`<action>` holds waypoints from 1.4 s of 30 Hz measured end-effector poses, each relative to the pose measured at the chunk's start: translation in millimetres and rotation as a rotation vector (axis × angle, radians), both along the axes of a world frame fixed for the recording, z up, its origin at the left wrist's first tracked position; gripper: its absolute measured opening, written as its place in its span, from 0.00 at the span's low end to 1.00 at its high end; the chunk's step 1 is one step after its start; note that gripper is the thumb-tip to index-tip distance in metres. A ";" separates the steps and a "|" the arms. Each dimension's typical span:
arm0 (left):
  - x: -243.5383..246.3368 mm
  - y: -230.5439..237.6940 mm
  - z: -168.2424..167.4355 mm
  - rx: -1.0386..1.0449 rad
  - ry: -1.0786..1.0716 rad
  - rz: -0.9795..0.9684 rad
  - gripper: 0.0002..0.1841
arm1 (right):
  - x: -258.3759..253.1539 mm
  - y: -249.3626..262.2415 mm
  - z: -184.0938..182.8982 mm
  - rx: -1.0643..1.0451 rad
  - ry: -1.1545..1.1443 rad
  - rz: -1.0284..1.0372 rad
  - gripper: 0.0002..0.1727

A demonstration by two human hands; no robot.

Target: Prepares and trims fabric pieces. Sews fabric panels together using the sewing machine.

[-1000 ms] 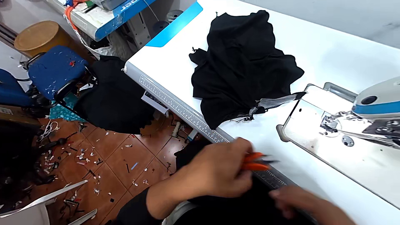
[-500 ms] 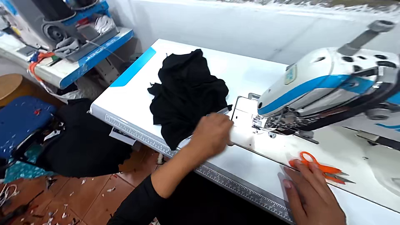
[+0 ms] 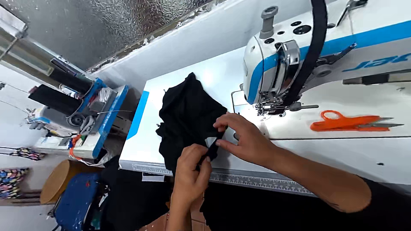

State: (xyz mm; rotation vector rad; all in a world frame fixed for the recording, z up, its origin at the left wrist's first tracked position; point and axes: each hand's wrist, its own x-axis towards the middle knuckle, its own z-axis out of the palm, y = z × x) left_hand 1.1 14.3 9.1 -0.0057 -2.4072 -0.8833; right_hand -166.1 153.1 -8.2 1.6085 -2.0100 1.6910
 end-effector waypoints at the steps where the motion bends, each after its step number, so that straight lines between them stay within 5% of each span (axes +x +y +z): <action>1: 3.7 2.1 3.2 -0.011 0.020 0.011 0.11 | 3.2 -0.4 2.8 -0.003 -0.017 0.052 0.18; 4: 5.6 12.8 5.3 -0.155 0.122 0.089 0.10 | 13.6 -1.2 3.4 -0.048 -0.127 0.150 0.16; 7: 2.2 29.2 2.5 -0.295 0.207 0.148 0.09 | 26.5 -3.6 5.3 -0.200 -0.177 0.032 0.14; 13: 1.0 25.0 -0.1 0.007 0.204 0.055 0.14 | 23.0 0.6 10.4 -0.223 -0.407 0.111 0.12; 23: -20.9 -12.1 11.8 0.138 0.240 -0.094 0.14 | -14.3 0.3 22.7 -0.006 -0.695 1.050 0.19; 26: -30.7 -15.8 21.2 0.196 0.126 -0.013 0.10 | -28.8 1.5 30.7 0.095 -0.612 0.769 0.18; 28: -43.4 -23.3 26.4 0.471 0.091 0.174 0.03 | -21.5 3.0 39.2 0.115 -0.315 0.241 0.20; 30: -56.1 -27.3 39.4 0.847 0.187 0.314 0.05 | -0.6 1.7 34.7 -0.048 -0.014 -0.035 0.21; 33: -71.9 -17.3 66.7 1.193 0.451 0.372 0.10 | 45.2 -1.7 18.9 -0.169 0.065 -0.010 0.25; 36: -77.1 2.0 92.1 1.171 0.656 0.408 0.11 | 68.9 -15.5 1.1 -0.075 -0.034 0.099 0.37; 40: -66.2 3.6 107.7 0.993 0.791 0.370 0.13 | 58.1 -16.3 15.4 -0.263 -0.158 0.200 0.10; 42: -60.3 -5.8 105.7 0.944 0.817 0.417 0.13 | 40.7 -9.2 27.5 -0.250 -0.199 0.299 0.04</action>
